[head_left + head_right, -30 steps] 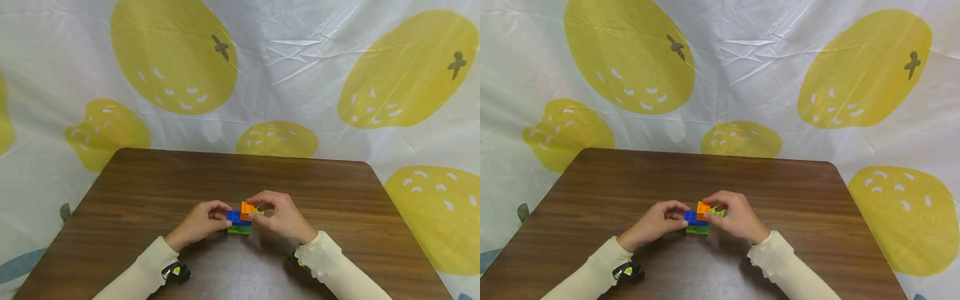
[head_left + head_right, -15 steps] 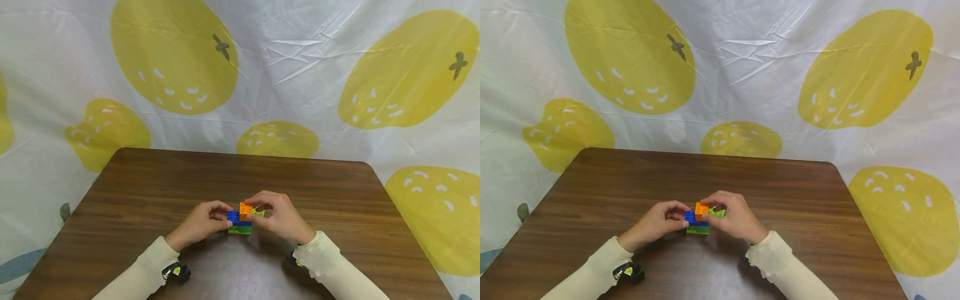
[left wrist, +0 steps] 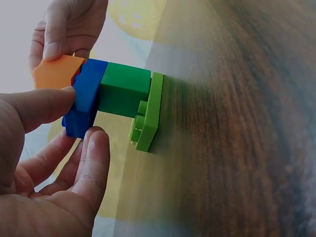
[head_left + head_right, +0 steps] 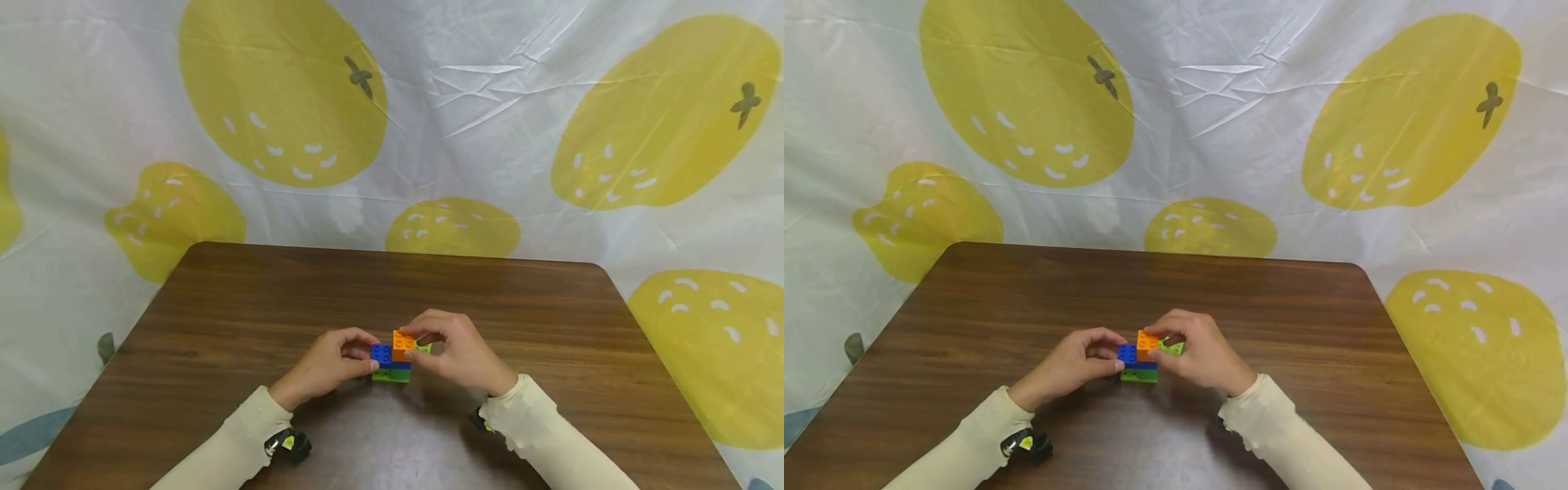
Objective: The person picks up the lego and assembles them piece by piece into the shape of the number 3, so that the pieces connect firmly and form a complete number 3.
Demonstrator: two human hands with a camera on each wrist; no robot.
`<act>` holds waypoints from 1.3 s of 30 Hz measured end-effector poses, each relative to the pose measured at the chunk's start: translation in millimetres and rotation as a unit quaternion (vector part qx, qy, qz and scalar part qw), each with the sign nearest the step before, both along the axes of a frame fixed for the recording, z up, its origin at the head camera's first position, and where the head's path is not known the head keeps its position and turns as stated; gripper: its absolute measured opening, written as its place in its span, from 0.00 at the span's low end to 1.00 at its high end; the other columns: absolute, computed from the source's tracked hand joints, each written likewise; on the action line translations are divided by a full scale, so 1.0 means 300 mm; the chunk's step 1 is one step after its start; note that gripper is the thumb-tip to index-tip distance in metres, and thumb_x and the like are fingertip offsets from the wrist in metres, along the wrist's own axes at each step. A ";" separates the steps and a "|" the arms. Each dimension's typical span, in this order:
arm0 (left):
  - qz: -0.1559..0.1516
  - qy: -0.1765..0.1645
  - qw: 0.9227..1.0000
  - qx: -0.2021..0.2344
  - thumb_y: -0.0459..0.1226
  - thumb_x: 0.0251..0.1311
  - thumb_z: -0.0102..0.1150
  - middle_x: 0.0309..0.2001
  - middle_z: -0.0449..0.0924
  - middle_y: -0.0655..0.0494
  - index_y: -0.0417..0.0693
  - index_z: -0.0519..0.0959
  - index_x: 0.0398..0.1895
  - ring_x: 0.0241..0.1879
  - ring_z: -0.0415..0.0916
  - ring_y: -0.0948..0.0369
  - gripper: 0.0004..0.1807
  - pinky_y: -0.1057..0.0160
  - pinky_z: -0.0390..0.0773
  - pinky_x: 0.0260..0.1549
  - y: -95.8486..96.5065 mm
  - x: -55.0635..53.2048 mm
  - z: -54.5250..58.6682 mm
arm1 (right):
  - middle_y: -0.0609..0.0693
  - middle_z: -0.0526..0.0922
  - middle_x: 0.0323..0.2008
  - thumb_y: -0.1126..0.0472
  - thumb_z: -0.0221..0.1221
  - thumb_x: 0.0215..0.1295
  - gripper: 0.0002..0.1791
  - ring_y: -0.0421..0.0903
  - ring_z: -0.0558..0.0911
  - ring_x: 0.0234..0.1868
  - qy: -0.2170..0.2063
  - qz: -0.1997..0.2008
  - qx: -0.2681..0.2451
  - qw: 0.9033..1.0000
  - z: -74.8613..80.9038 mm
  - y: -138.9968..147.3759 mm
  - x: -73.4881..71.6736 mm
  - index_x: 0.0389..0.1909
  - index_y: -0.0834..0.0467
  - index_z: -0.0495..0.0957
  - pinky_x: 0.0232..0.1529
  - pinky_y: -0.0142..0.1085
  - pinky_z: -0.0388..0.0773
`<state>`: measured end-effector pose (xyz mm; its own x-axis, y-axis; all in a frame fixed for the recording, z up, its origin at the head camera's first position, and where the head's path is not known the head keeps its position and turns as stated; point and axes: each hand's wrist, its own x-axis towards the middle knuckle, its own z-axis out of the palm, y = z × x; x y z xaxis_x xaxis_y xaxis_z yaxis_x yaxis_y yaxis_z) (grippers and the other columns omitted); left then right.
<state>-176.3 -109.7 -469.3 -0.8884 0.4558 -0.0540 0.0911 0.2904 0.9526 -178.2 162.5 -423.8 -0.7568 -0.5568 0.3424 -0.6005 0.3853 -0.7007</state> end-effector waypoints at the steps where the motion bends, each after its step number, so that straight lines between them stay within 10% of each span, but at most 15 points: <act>1: 0.000 0.000 1.000 0.001 0.41 0.65 0.74 0.49 0.88 0.48 0.45 0.84 0.57 0.45 0.85 0.58 0.19 0.65 0.85 0.41 0.000 0.000 0.000 | 0.47 0.89 0.48 0.65 0.76 0.60 0.18 0.40 0.88 0.42 -0.003 0.000 -0.003 1.000 -0.001 -0.003 0.001 0.51 0.56 0.88 0.45 0.45 0.89; 39: -0.005 0.001 1.000 0.007 0.41 0.64 0.75 0.47 0.88 0.49 0.45 0.84 0.56 0.44 0.85 0.58 0.20 0.66 0.84 0.41 0.015 0.004 0.002 | 0.47 0.89 0.45 0.65 0.77 0.59 0.18 0.41 0.87 0.43 0.018 0.000 -0.006 1.000 -0.015 0.006 0.015 0.50 0.55 0.88 0.43 0.41 0.89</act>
